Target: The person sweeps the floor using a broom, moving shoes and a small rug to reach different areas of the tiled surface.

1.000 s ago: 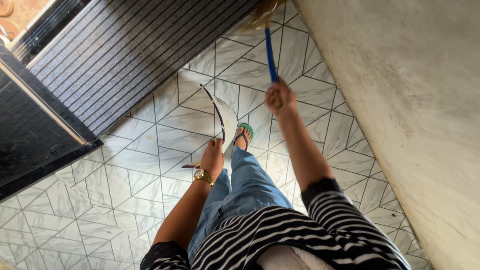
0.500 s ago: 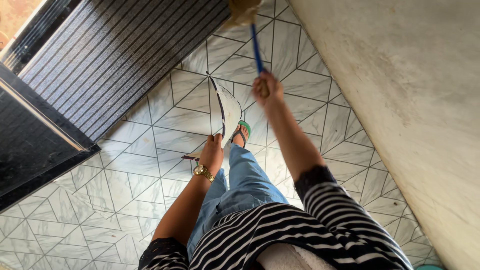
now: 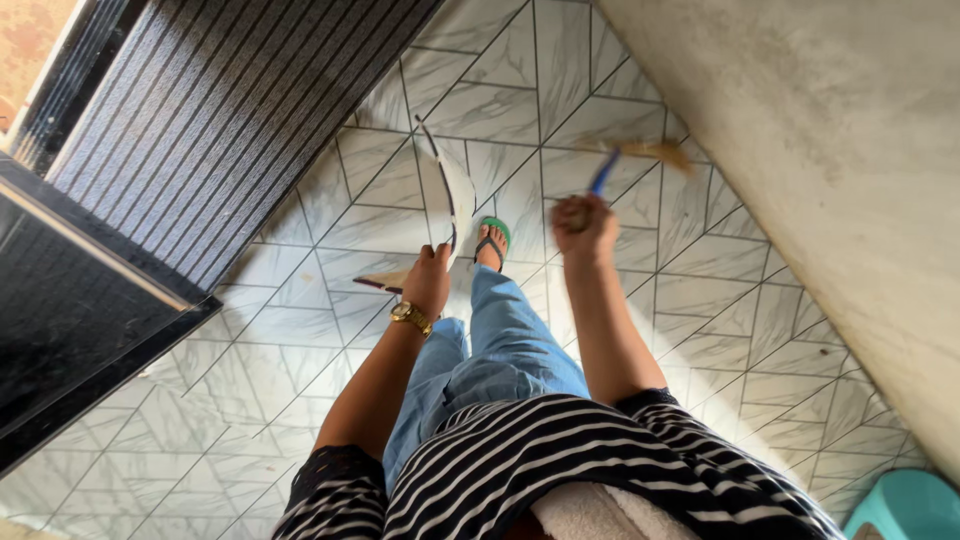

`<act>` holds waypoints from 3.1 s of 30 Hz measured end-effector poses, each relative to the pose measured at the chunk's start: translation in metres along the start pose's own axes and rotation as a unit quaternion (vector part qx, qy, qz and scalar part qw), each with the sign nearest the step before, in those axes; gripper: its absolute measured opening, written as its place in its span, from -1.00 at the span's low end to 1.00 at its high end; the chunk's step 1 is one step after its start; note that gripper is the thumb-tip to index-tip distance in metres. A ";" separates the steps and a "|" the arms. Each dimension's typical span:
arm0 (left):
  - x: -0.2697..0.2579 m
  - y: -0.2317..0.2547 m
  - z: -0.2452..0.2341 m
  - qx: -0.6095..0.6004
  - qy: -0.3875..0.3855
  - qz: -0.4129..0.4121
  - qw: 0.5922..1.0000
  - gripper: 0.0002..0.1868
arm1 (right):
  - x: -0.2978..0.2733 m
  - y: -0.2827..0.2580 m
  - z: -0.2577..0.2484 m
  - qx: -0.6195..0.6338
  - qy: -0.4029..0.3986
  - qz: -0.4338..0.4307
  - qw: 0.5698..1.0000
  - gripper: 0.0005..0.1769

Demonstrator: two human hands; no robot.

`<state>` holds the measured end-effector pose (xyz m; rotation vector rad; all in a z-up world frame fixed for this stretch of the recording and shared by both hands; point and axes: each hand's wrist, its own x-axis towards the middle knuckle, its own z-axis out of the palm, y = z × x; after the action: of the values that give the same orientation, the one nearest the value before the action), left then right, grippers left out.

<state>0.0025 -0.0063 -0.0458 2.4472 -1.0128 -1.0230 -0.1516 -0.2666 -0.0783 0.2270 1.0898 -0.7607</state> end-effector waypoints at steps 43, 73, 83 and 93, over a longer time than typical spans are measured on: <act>-0.147 -0.173 -0.023 0.063 0.086 0.045 0.993 -0.56 | -0.063 0.186 -0.290 -0.094 0.011 0.185 0.978 -0.84; -0.186 -0.345 -0.095 0.207 0.083 -0.209 0.952 -0.54 | -0.252 0.104 -0.216 -0.255 0.008 -0.001 0.967 -0.66; -0.363 -0.303 0.107 -0.116 -0.122 -0.284 0.944 -0.54 | -0.296 0.147 -0.132 -0.359 -0.063 0.201 0.909 -0.47; -0.352 -0.255 0.126 -0.216 0.063 -0.350 0.909 -0.57 | -0.256 0.164 -0.069 -0.484 -0.137 0.390 0.771 -0.41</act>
<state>-0.1361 0.4221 -0.0874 2.4575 0.1766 -1.1057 -0.1554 0.0028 0.0793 -0.3121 0.8637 0.5519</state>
